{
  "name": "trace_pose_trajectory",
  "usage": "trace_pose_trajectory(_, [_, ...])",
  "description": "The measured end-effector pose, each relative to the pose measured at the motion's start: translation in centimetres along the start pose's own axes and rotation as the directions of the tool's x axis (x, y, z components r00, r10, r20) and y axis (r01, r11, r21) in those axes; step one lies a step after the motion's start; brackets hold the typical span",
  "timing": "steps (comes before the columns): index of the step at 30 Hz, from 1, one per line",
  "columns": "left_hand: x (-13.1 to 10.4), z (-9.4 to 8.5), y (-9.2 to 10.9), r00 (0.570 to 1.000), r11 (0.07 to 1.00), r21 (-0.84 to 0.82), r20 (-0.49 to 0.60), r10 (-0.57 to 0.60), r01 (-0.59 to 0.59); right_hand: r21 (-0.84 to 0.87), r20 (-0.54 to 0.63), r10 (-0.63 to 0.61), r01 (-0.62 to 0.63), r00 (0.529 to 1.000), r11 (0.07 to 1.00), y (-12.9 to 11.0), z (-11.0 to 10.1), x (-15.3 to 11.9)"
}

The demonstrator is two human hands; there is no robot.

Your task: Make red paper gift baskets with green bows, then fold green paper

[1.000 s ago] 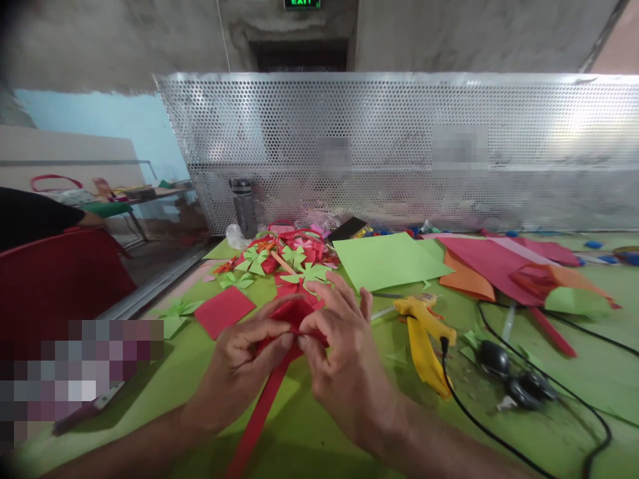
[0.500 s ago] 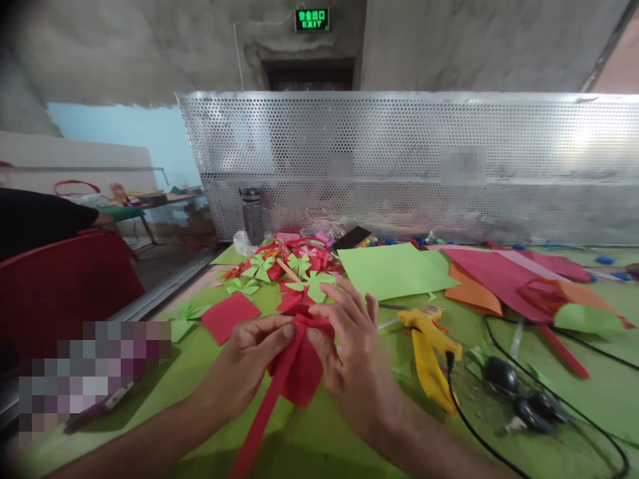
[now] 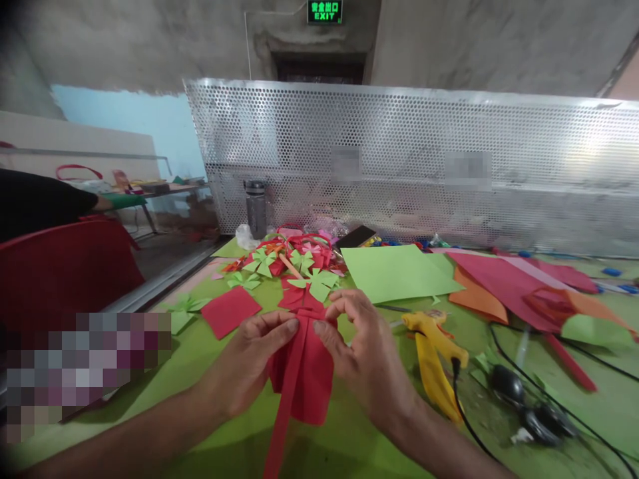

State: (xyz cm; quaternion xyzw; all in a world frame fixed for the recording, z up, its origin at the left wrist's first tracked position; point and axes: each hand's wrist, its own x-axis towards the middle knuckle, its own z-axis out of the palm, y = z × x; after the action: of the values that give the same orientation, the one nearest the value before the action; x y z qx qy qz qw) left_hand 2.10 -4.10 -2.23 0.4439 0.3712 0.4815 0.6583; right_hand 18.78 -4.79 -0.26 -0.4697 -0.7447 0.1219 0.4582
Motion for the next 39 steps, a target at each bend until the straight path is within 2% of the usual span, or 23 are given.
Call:
trace_pose_trajectory(4, [0.1, 0.0, 0.0, 1.0, 0.999, -0.049, -0.003, -0.001, 0.001, 0.079, 0.066, 0.088, -0.093, 0.994, 0.993, -0.1, 0.0, 0.1])
trace_pose_trajectory(7, [0.1, 0.0, 0.0, 1.0, 0.995, -0.097, 0.001, -0.014, 0.014, 0.125, 0.042, 0.115, -0.119, 0.992, 0.985, 0.0, 0.1, 0.3])
trace_pose_trajectory(12, [0.1, 0.0, 0.1, 0.997, 0.998, 0.004, 0.033, -0.063, 0.063, 0.162, 0.006, 0.106, -0.105, 0.994, 0.981, 0.7, 0.6, 0.7])
trace_pose_trajectory(17, [0.8, -1.0, 1.1, 0.997, 0.999, -0.055, -0.082, -0.005, 0.0, 0.185, -0.062, 0.119, -0.105, 0.991, 0.977, 1.0, 0.0, 0.1])
trace_pose_trajectory(20, [1.2, -1.8, 1.8, 0.989, 0.995, -0.072, -0.139, 0.053, -0.064, 0.147, 0.094, 0.148, -0.161, 0.985, 0.976, 0.9, -0.6, -0.6])
trace_pose_trajectory(23, [1.4, -2.3, 2.3, 0.984, 0.993, -0.062, -0.157, 0.088, -0.099, 0.124, 0.286, 0.176, -0.218, 0.942, 0.968, 0.7, -0.7, -1.1])
trace_pose_trajectory(28, [1.4, -2.4, 2.6, 0.977, 0.987, -0.111, -0.191, 0.095, -0.118, 0.131, 0.406, 0.271, -0.349, 0.873, 0.928, 1.0, 0.0, -1.2])
trace_pose_trajectory(31, [1.4, -2.5, 2.7, 0.974, 0.983, -0.129, -0.203, 0.103, -0.131, 0.204, 0.523, 0.301, -0.46, 0.797, 0.864, 1.1, 0.4, -1.2])
trace_pose_trajectory(33, [1.4, -2.5, 2.7, 0.976, 0.983, -0.13, -0.194, 0.101, -0.127, 0.234, 0.558, 0.316, -0.511, 0.767, 0.827, 1.1, 0.6, -1.3])
trace_pose_trajectory(39, [1.1, -2.3, 3.0, 0.986, 0.985, -0.119, -0.123, 0.113, -0.128, 0.194, 0.537, 0.375, -0.543, 0.756, 0.817, 0.6, 1.0, -1.3])
